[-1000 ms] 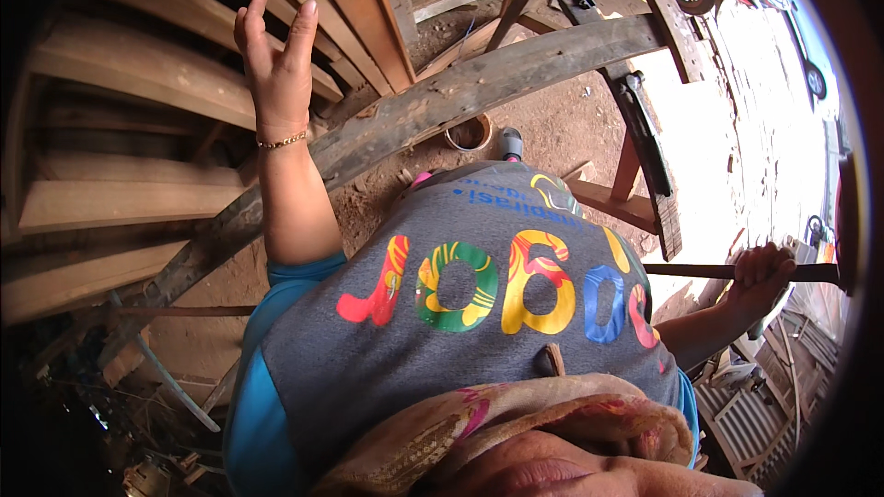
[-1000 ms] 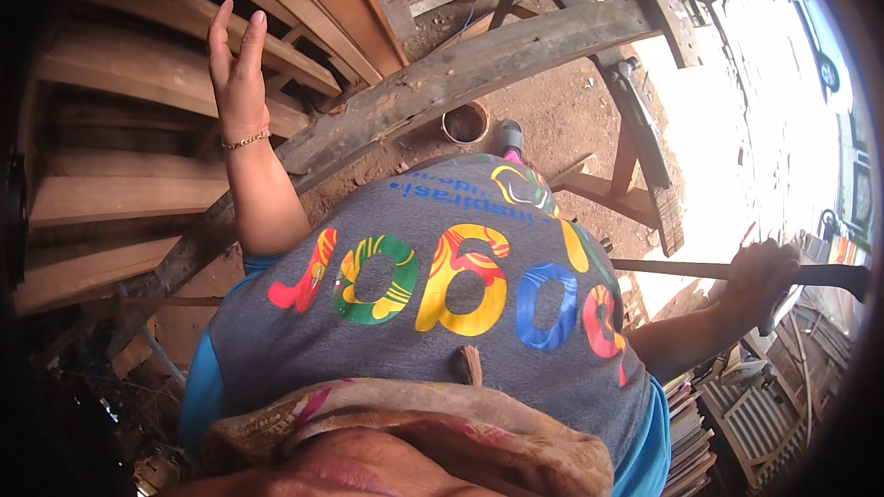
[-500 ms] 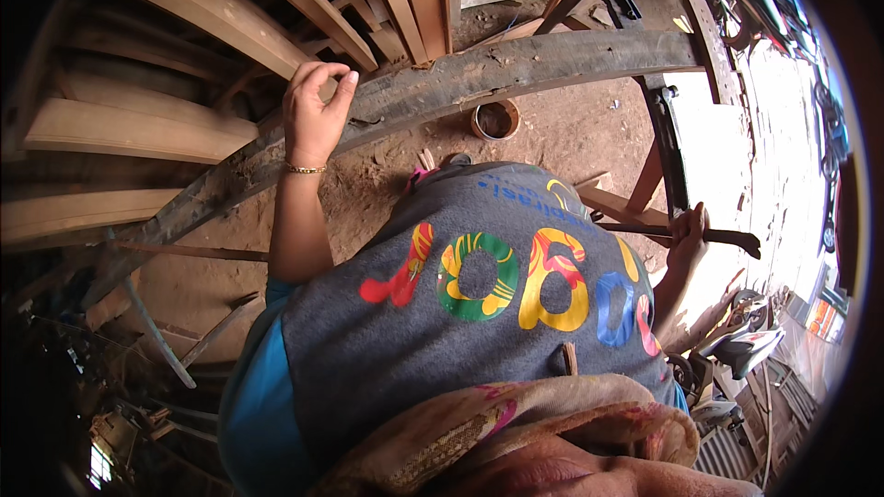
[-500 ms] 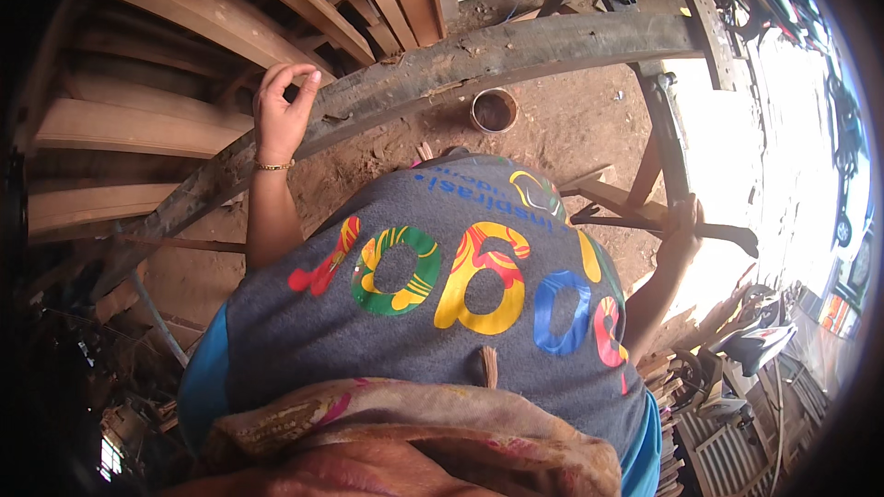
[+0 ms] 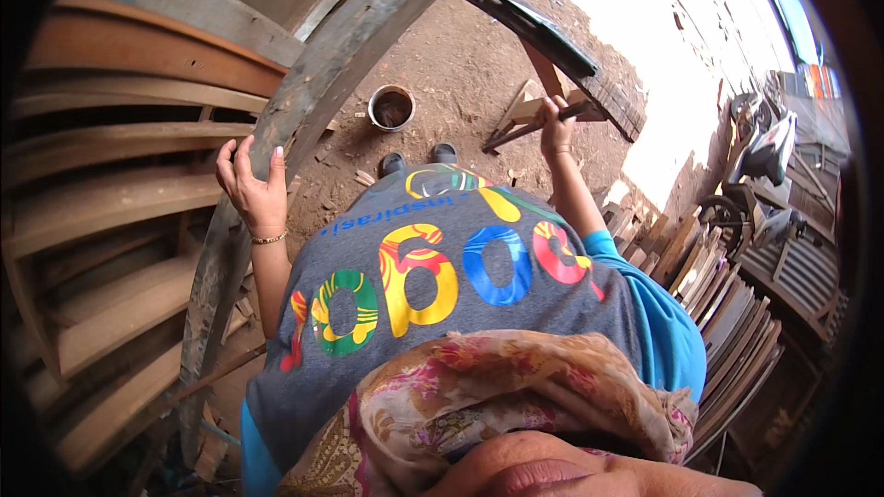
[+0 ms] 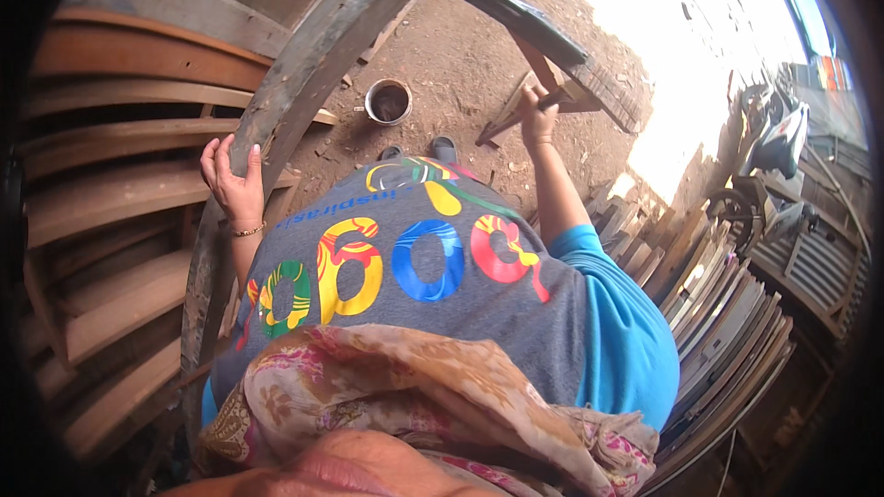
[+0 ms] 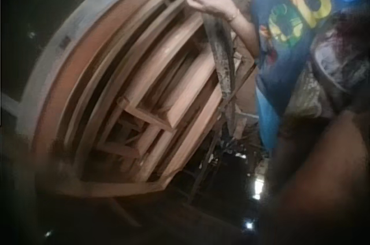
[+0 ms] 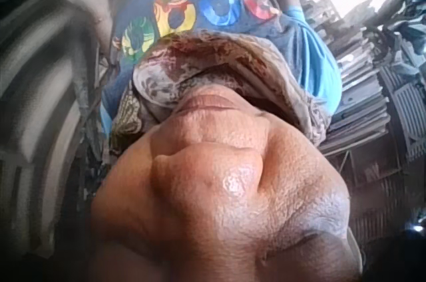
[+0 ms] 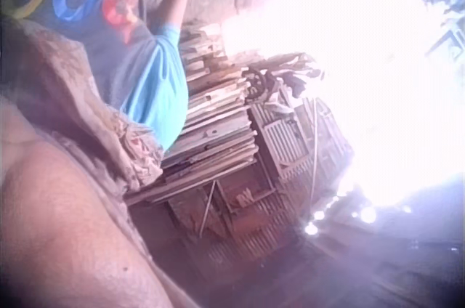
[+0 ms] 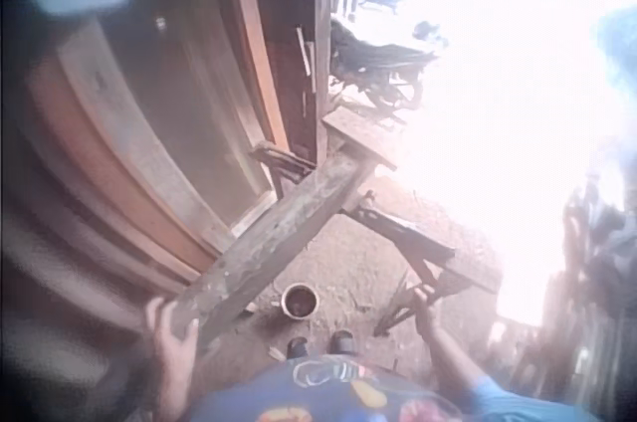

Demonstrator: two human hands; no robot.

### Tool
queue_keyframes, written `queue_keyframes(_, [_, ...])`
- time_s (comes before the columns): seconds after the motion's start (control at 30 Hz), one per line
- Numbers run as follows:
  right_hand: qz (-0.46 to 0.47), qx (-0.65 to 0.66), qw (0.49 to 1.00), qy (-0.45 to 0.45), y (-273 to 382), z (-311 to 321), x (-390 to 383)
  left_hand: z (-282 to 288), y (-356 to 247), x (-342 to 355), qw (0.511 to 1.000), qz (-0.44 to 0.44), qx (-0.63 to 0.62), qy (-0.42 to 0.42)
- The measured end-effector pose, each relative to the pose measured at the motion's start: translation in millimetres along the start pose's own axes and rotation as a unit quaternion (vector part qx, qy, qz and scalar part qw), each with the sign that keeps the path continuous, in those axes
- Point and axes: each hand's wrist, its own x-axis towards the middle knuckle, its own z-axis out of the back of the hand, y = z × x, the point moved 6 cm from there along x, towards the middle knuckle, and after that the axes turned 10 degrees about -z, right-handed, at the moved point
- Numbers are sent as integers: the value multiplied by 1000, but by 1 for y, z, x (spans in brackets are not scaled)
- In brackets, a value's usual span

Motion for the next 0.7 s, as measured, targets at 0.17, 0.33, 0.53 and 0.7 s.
queue_keyframes(0.17, [10, -317, 945, -84, -115, 22, 42, -56, 20, 29, 997, -14, 48, 50])
queue_keyframes(0.33, [-17, -339, 938, -67, -212, 18, 71, -34, 11, 20, 968, 23, 231, 94])
queue_keyframes(0.53, [-157, -136, 950, -232, -328, 106, 133, -36, 3, 34, 968, -12, 226, 105])
queue_keyframes(0.7, [-179, -173, 949, -194, -297, 120, 173, -35, -5, 30, 966, -6, 236, 102])
